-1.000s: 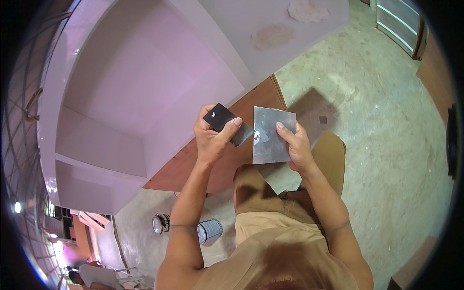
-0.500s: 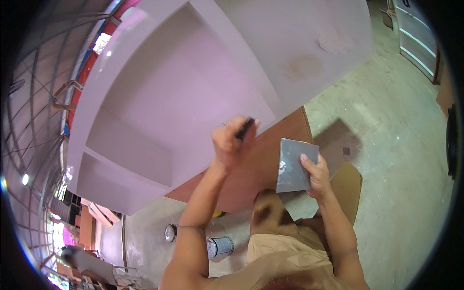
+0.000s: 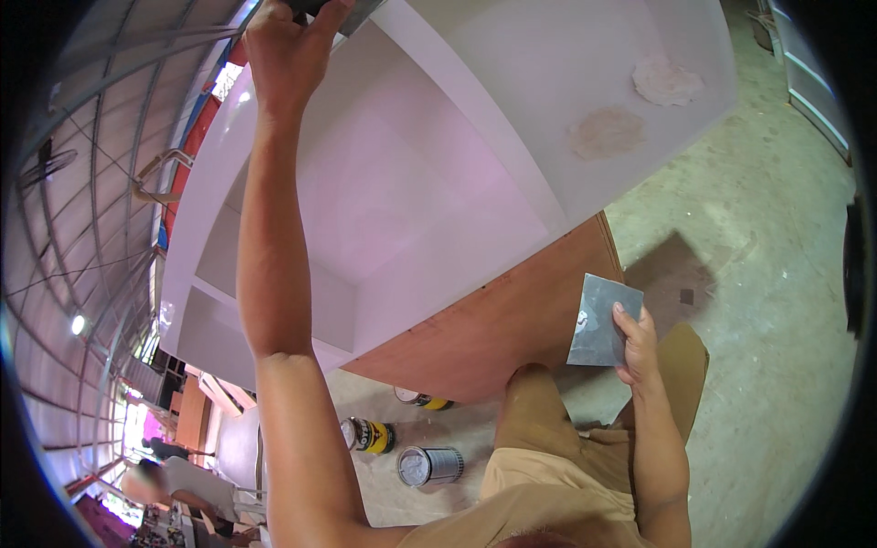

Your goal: The person retrieves a can of filler and a putty knife, then scoops filler from the can onto a metal sheet. They apply the filler to the edges and corners of a white cabinet using the putty knife and smooth it with a sanding block.

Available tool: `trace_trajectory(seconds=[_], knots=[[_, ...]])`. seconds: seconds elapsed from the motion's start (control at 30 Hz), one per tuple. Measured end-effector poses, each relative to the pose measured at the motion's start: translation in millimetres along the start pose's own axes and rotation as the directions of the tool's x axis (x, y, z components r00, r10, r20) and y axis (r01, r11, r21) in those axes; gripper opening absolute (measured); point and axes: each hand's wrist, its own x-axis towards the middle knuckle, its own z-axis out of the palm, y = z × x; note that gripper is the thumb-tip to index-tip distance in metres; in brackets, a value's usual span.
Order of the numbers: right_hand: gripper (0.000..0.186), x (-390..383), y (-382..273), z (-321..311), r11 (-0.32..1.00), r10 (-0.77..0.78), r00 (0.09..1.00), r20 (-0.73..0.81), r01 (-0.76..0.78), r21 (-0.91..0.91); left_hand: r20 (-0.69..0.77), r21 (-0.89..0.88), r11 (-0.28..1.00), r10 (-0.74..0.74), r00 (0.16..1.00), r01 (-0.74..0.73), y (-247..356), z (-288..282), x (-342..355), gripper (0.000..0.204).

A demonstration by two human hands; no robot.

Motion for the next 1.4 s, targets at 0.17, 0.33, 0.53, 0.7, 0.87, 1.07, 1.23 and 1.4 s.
trace_trajectory(seconds=[0.17, 0.33, 0.53, 0.7, 0.87, 1.07, 1.23, 1.4], knots=[[0.026, 2, 0, -2, 1.0, 0.008, 1.0, 0.008, -0.008, 0.016, -0.005, -0.163, 0.973, 0.164, 0.986, -0.163, -5, 11, 10, 0.018], [0.024, 2, -1, -1, 1.0, -0.001, 1.0, 0.017, 0.001, 0.002, -0.089, -0.295, 0.907, 0.286, 0.954, -0.299, -7, 23, 13, 0.016], [0.024, 0, -1, 1, 1.0, -0.004, 1.0, 0.019, 0.004, 0.005, -0.2, -0.212, 0.945, 0.209, 0.957, -0.251, 1, 26, -4, 0.015], [0.024, 1, 0, -1, 1.0, -0.012, 1.0, 0.01, 0.012, 0.003, -0.119, -0.279, 0.92, 0.25, 0.961, -0.274, -2, 28, -3, 0.014], [0.024, -2, -3, 3, 1.0, -0.011, 1.0, -0.004, 0.011, -0.019, -0.224, -0.284, 0.904, 0.261, 0.939, -0.319, -3, 33, -4, 0.014], [0.023, -1, -3, 2, 0.999, -0.016, 1.0, -0.01, 0.016, -0.031, -0.249, -0.138, 0.933, 0.292, 0.923, -0.332, 6, 25, 1, 0.012], [0.023, 0, -3, 1, 0.999, -0.016, 1.0, -0.009, 0.016, -0.029, -0.176, -0.23, 0.943, 0.202, 0.963, -0.24, -2, 25, 0, 0.011], [0.023, -2, -4, 2, 0.999, -0.012, 1.0, -0.018, 0.011, -0.032, -0.301, -0.242, 0.888, 0.315, 0.9, -0.392, -8, 29, 2, 0.009]])
